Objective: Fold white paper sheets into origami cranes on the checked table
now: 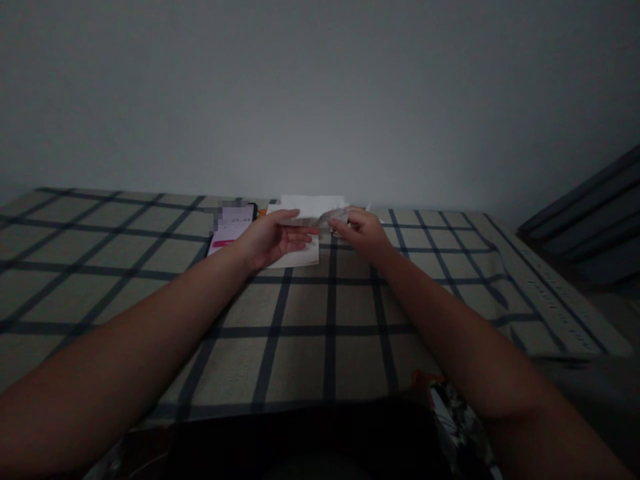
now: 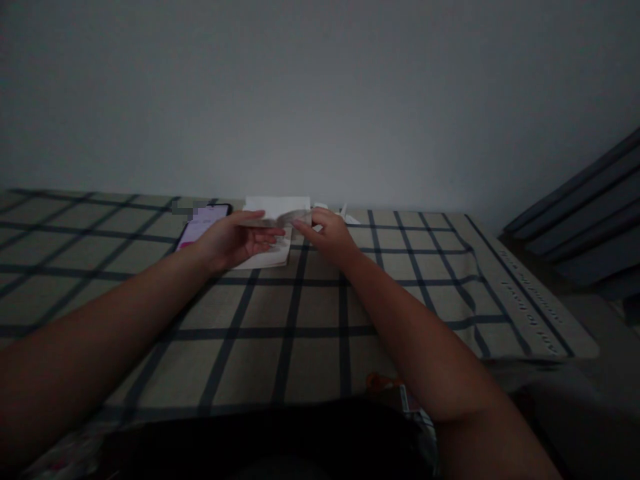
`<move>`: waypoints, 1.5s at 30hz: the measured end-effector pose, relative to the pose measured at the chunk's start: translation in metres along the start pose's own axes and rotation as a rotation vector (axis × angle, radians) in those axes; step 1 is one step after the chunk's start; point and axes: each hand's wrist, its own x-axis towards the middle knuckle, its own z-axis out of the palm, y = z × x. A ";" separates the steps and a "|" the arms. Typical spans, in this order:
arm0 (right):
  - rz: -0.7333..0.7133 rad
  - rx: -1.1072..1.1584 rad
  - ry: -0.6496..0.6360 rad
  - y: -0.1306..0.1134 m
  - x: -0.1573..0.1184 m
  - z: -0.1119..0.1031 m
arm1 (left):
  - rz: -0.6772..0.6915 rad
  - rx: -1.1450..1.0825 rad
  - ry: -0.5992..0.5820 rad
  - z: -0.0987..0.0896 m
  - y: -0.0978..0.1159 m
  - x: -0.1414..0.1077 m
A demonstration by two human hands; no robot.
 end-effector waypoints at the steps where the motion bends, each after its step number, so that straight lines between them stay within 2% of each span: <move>1: 0.069 0.024 0.030 0.001 0.000 0.001 | 0.010 0.011 -0.046 -0.001 -0.001 0.000; 4: 0.256 0.094 0.085 0.007 0.001 0.003 | 0.062 0.047 -0.118 0.001 -0.002 -0.001; 7: 0.340 0.157 0.107 0.010 0.001 0.004 | 0.145 0.082 -0.117 0.004 -0.005 -0.002; 10: 0.324 0.179 0.099 0.010 0.001 0.005 | 0.213 0.148 -0.040 0.006 -0.009 -0.002; 13: 0.291 0.192 0.082 0.007 0.001 0.005 | 0.211 0.205 0.055 0.006 -0.011 -0.001; 17: 0.293 0.236 0.092 0.004 0.001 0.006 | 0.211 0.237 0.086 0.004 -0.012 0.002; 21: 0.314 0.389 0.104 0.003 0.004 0.009 | 0.265 0.273 0.124 0.003 -0.012 0.003; 24: 0.326 0.461 0.134 0.005 0.005 0.011 | 0.283 0.268 0.136 0.003 -0.013 0.003; 31: 0.298 0.428 0.170 0.004 0.004 0.010 | 0.244 0.223 0.121 0.002 -0.014 0.005; 38: 0.346 0.423 0.041 0.001 0.004 0.008 | 0.326 0.310 0.154 0.000 -0.013 0.005; 45: 0.342 0.400 0.083 0.005 0.003 0.009 | 0.318 0.330 0.175 -0.001 -0.015 0.008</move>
